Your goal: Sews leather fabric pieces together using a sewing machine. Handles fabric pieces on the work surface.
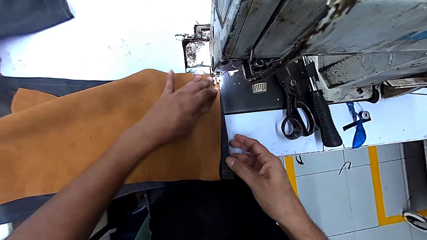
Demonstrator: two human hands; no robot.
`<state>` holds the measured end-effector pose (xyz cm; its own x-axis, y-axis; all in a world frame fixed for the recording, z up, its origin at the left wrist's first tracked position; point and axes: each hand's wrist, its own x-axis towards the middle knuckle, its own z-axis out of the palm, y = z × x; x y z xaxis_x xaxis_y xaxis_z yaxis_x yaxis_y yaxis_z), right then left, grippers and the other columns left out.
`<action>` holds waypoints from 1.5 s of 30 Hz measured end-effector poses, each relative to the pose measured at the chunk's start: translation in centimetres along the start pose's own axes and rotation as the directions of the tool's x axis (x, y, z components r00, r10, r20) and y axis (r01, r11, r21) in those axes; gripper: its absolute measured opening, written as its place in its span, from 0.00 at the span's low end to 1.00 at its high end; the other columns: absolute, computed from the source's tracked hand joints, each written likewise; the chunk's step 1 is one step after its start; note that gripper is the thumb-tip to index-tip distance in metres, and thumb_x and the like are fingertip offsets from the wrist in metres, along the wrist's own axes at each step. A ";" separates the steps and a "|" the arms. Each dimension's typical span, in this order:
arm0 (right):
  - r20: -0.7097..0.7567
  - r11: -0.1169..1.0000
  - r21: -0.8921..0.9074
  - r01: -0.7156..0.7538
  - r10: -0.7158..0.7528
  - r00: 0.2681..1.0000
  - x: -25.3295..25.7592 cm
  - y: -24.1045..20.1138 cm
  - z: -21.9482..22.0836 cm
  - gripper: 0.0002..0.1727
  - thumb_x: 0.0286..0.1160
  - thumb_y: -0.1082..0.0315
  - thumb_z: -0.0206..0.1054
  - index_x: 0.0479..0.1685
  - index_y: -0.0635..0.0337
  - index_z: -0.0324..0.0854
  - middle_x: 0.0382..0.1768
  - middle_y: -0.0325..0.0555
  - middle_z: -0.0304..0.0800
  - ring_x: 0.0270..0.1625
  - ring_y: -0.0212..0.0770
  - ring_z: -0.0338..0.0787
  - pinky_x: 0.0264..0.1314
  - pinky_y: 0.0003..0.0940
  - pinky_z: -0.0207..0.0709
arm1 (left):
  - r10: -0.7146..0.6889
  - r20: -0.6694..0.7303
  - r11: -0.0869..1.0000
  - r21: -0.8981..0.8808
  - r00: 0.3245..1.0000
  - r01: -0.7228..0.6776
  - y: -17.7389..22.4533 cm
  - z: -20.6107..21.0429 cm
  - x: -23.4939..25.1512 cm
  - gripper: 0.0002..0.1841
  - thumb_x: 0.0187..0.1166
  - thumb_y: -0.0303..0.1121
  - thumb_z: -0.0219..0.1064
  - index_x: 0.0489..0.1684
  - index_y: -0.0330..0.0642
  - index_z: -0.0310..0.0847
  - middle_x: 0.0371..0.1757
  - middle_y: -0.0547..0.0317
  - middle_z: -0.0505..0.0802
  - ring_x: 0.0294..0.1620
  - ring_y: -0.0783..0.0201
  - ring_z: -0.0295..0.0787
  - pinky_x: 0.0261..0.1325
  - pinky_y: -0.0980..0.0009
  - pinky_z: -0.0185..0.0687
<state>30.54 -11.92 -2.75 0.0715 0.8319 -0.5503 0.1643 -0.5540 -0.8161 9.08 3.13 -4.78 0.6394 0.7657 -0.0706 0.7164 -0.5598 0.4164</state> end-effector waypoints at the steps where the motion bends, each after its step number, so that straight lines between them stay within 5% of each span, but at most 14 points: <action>1: 0.013 0.999 0.023 -0.022 0.022 1.000 0.2 0.0 0.2 0.33 0.69 0.60 0.79 0.78 0.50 0.77 0.58 0.37 0.94 0.40 0.36 0.96 0.43 0.30 0.93 | -0.025 -0.039 0.995 -0.096 0.999 0.021 -1.7 -1.6 -1.1 0.23 0.93 0.41 0.51 0.84 0.52 0.73 0.82 0.58 0.82 0.85 0.56 0.74 0.90 0.35 0.53; 3: 0.007 0.998 -0.054 -0.026 0.027 1.000 0.6 0.4 0.8 0.31 0.65 0.54 0.83 0.69 0.49 0.81 0.44 0.34 0.96 0.33 0.33 0.93 0.35 0.27 0.90 | -0.107 -0.144 0.992 -0.079 0.984 0.097 -7.8 -5.2 -4.8 0.25 0.92 0.46 0.56 0.84 0.47 0.71 0.78 0.44 0.83 0.78 0.44 0.80 0.80 0.39 0.71; 5: -0.063 0.963 -0.268 0.025 -0.043 0.997 0.4 1.0 1.6 0.30 0.61 0.43 0.84 0.61 0.43 0.83 0.35 0.26 0.94 0.31 0.26 0.92 0.31 0.24 0.89 | -0.195 -0.113 0.979 0.040 0.974 0.200 -15.7 -7.2 -9.7 0.36 0.85 0.57 0.59 0.85 0.40 0.66 0.80 0.31 0.77 0.81 0.30 0.72 0.79 0.29 0.64; 7: -0.120 0.935 -0.352 0.053 -0.101 0.988 0.5 1.5 2.3 0.31 0.56 0.44 0.87 0.58 0.43 0.81 0.31 0.26 0.92 0.26 0.26 0.91 0.27 0.26 0.88 | -0.321 -0.015 0.942 0.098 0.947 0.321 -18.3 -8.6 -12.9 0.41 0.76 0.57 0.68 0.80 0.31 0.68 0.73 0.23 0.78 0.75 0.21 0.72 0.74 0.23 0.62; 10: -0.141 0.949 -0.312 0.055 -0.104 0.985 0.8 2.1 2.6 0.33 0.54 0.56 0.90 0.61 0.44 0.78 0.27 0.29 0.93 0.25 0.29 0.91 0.26 0.29 0.89 | -0.495 0.179 0.867 0.155 0.850 0.473 -15.9 -10.0 -12.7 0.23 0.75 0.40 0.78 0.58 0.32 0.79 0.41 0.35 0.91 0.46 0.34 0.90 0.51 0.30 0.80; 12: -0.124 0.971 -0.232 0.063 -0.094 0.988 0.9 2.3 2.5 0.34 0.56 0.61 0.89 0.64 0.44 0.77 0.28 0.30 0.95 0.26 0.30 0.93 0.28 0.29 0.90 | -0.536 0.224 0.843 0.093 0.814 0.530 -14.3 -10.5 -11.9 0.10 0.78 0.35 0.74 0.38 0.36 0.87 0.28 0.45 0.91 0.33 0.48 0.89 0.40 0.40 0.82; 17: 0.032 0.994 0.074 0.079 -0.082 0.996 1.0 2.3 2.2 0.38 0.63 0.74 0.83 0.75 0.45 0.70 0.33 0.44 0.98 0.29 0.43 0.97 0.33 0.35 0.94 | -0.556 0.003 0.813 -0.207 0.831 0.545 -15.7 -13.4 -11.3 0.15 0.78 0.41 0.73 0.42 0.35 0.87 0.37 0.59 0.92 0.37 0.77 0.89 0.47 0.74 0.85; 19: 0.079 0.989 0.130 0.065 -0.075 0.994 1.2 2.4 2.4 0.40 0.64 0.75 0.82 0.78 0.43 0.69 0.35 0.47 0.98 0.30 0.46 0.98 0.33 0.37 0.94 | -0.447 -0.034 0.894 0.011 0.894 0.448 -16.3 -14.8 -9.4 0.15 0.68 0.42 0.77 0.39 0.39 0.86 0.35 0.56 0.92 0.37 0.71 0.90 0.43 0.68 0.88; 22: 0.087 0.989 0.136 0.055 -0.067 0.994 1.6 2.6 2.4 0.40 0.65 0.74 0.82 0.79 0.41 0.69 0.35 0.48 0.98 0.31 0.48 0.98 0.33 0.39 0.94 | -0.076 -0.066 0.972 0.217 0.995 0.089 -15.2 -14.2 -7.5 0.25 0.72 0.36 0.77 0.64 0.31 0.80 0.58 0.24 0.87 0.61 0.26 0.84 0.61 0.23 0.73; 24: 0.074 0.991 0.128 0.040 -0.049 0.996 1.7 2.6 2.5 0.41 0.63 0.74 0.84 0.78 0.40 0.69 0.35 0.47 0.98 0.30 0.47 0.97 0.33 0.38 0.94 | 0.072 -0.169 0.964 0.265 0.983 -0.025 -8.9 -11.0 -4.9 0.22 0.83 0.38 0.63 0.71 0.37 0.79 0.70 0.33 0.84 0.70 0.32 0.82 0.70 0.32 0.74; 28: 0.065 0.993 0.117 0.033 -0.041 0.997 1.7 2.6 2.5 0.42 0.61 0.76 0.84 0.77 0.40 0.70 0.34 0.49 0.97 0.30 0.48 0.97 0.31 0.38 0.94 | 0.192 -0.143 0.980 0.080 0.971 -0.182 1.7 -2.3 -1.0 0.16 0.90 0.33 0.55 0.64 0.38 0.86 0.71 0.47 0.87 0.73 0.51 0.85 0.75 0.53 0.80; 33: 0.069 0.991 0.124 0.048 -0.057 0.996 1.9 2.8 2.7 0.42 0.63 0.76 0.83 0.78 0.35 0.71 0.35 0.49 0.97 0.31 0.49 0.97 0.33 0.40 0.95 | 0.151 -0.049 0.966 0.219 0.987 -0.137 0.4 2.6 -0.7 0.27 0.92 0.51 0.49 0.81 0.47 0.76 0.84 0.53 0.79 0.87 0.50 0.70 0.86 0.44 0.64; 39: 0.095 0.990 0.128 0.061 -0.074 0.993 2.3 2.8 2.4 0.29 0.65 0.75 0.82 0.67 0.41 0.87 0.35 0.48 0.97 0.31 0.46 0.96 0.35 0.37 0.94 | 0.074 0.033 0.956 0.284 0.997 -0.080 0.9 1.5 -0.4 0.27 0.92 0.52 0.45 0.84 0.57 0.74 0.87 0.58 0.76 0.88 0.51 0.70 0.85 0.33 0.56; 45: 0.120 0.992 0.128 0.005 -0.021 0.993 3.6 1.8 2.1 0.30 0.64 0.76 0.82 0.69 0.42 0.87 0.35 0.50 0.96 0.30 0.47 0.96 0.36 0.40 0.95 | 0.100 0.029 0.945 0.309 0.995 -0.104 0.4 0.8 0.5 0.25 0.91 0.51 0.47 0.81 0.57 0.77 0.81 0.54 0.82 0.84 0.48 0.75 0.87 0.27 0.46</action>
<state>29.03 -9.97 -6.58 -0.0507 0.8334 -0.5504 0.0372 -0.5491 -0.8349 9.90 3.08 -5.41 0.7156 0.6964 -0.0550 0.6971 -0.7067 0.1210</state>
